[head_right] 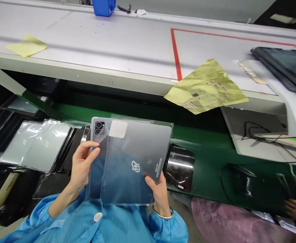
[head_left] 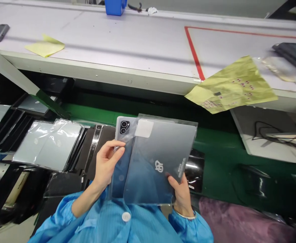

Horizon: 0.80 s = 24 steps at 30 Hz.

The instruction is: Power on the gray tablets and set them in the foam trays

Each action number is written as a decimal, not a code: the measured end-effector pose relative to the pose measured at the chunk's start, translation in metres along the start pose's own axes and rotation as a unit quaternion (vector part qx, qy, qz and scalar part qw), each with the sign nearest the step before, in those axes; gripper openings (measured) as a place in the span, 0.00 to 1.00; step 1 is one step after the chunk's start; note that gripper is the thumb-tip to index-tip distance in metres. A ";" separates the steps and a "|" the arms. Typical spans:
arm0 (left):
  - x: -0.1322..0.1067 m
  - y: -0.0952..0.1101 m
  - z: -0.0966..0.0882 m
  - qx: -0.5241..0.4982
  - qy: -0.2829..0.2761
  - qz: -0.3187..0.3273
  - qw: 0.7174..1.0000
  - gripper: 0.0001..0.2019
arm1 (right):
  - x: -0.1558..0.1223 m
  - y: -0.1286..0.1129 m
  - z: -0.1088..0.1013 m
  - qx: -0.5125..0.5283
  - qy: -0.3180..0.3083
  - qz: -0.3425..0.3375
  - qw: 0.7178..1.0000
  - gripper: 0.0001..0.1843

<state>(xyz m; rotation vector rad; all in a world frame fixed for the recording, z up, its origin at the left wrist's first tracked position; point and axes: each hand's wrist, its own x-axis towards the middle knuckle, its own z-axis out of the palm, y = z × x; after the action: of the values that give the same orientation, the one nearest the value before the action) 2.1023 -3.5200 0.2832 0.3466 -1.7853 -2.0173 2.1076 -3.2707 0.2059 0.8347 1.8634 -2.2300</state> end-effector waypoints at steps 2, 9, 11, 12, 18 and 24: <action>0.000 -0.002 0.002 0.008 -0.004 -0.001 1.000 0.08 | -0.005 0.003 0.003 0.000 -0.012 -0.003 1.000 0.29; 0.000 -0.010 0.002 0.036 -0.081 0.064 0.994 0.38 | -0.021 0.003 0.008 0.008 -0.012 0.024 1.000 0.32; -0.001 -0.012 0.001 0.045 -0.099 0.078 0.991 0.43 | -0.024 0.001 0.008 0.015 -0.004 0.031 0.999 0.32; -0.001 -0.012 0.001 0.049 -0.104 0.080 0.990 0.44 | -0.026 0.000 0.008 0.016 0.000 0.032 0.999 0.32; -0.002 -0.014 -0.003 0.072 -0.112 0.085 0.987 0.44 | -0.029 -0.002 0.009 0.009 -0.003 0.014 1.000 0.31; -0.004 -0.007 -0.004 0.066 -0.086 0.040 0.993 0.41 | -0.031 0.000 0.008 0.010 -0.031 0.005 0.999 0.29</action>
<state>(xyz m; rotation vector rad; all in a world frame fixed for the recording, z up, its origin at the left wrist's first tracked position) 2.1064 -3.5210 0.2750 0.1406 -2.0095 -1.9298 2.1310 -3.2856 0.2212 0.7675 1.8100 -2.2446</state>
